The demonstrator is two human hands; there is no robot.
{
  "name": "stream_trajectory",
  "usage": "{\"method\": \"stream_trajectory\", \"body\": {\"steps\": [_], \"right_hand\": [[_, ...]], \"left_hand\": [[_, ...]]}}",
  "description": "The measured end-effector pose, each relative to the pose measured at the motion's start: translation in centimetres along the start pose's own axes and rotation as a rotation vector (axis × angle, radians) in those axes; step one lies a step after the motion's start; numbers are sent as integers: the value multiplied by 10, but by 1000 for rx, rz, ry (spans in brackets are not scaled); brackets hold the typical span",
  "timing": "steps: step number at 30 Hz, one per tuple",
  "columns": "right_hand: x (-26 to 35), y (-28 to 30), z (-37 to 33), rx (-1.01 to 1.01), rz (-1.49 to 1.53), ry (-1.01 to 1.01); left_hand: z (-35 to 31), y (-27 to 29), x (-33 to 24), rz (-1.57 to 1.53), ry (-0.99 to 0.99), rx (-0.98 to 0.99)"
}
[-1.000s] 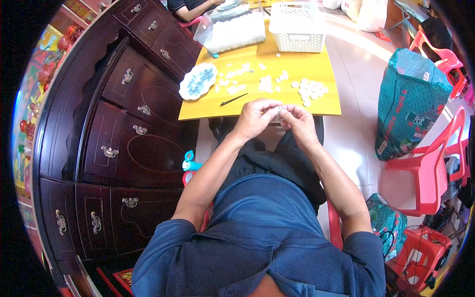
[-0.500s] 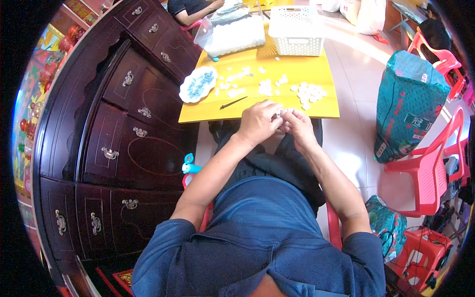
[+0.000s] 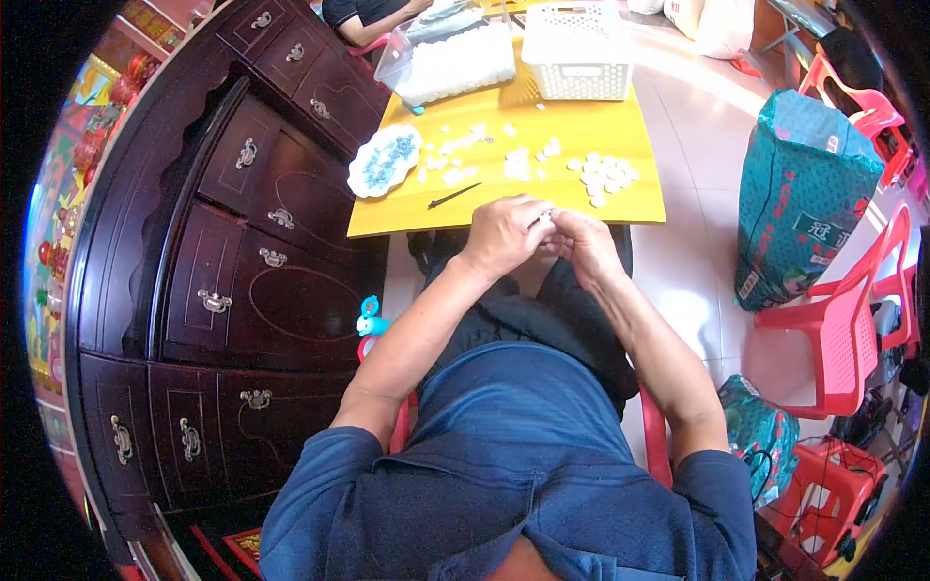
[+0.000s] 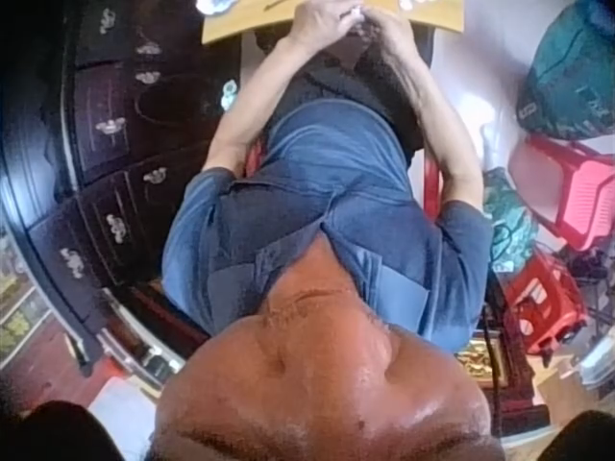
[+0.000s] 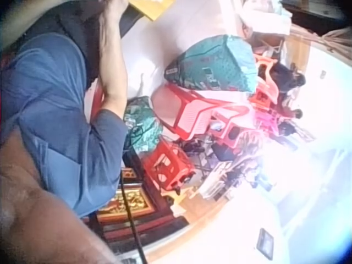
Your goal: The recorder is inspecting and sorting small white plastic components on a yellow table.
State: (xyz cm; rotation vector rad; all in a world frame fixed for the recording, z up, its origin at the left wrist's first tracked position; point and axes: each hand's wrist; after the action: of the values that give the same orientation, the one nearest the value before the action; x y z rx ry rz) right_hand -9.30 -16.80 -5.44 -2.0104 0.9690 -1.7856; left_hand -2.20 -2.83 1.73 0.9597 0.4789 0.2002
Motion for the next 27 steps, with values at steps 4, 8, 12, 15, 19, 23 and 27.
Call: {"method": "stream_trajectory", "body": {"steps": [4, 8, 12, 15, 19, 23, 27], "right_hand": [[-2, -2, -1, -31, 20, 11], [0, -7, -4, -57, -44, 77], [-4, -2, 1, -77, -96, 145], [2, -11, -5, -72, -66, 138], [1, -2, 0, -62, -109, 143], [16, -7, -7, -279, -12, 288], [20, -3, -7, -293, 16, 351]], "left_hand": [[1, -6, 4, -80, -13, -16], [0, -8, 5, -105, -42, -71], [4, -3, -3, -146, 46, -64], [1, 1, -1, -161, 66, -52], [7, -8, 6, -168, 71, -47], [10, -24, 26, -154, 154, -91], [23, -51, 42, -94, 197, 31]]}}
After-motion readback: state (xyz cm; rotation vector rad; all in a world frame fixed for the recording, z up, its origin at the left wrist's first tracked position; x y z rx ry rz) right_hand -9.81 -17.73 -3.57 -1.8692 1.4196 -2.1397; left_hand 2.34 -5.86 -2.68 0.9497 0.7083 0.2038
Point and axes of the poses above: each hand's wrist, its own z-axis towards the middle knuckle, its own y-axis out of the back of the hand, x = y × z
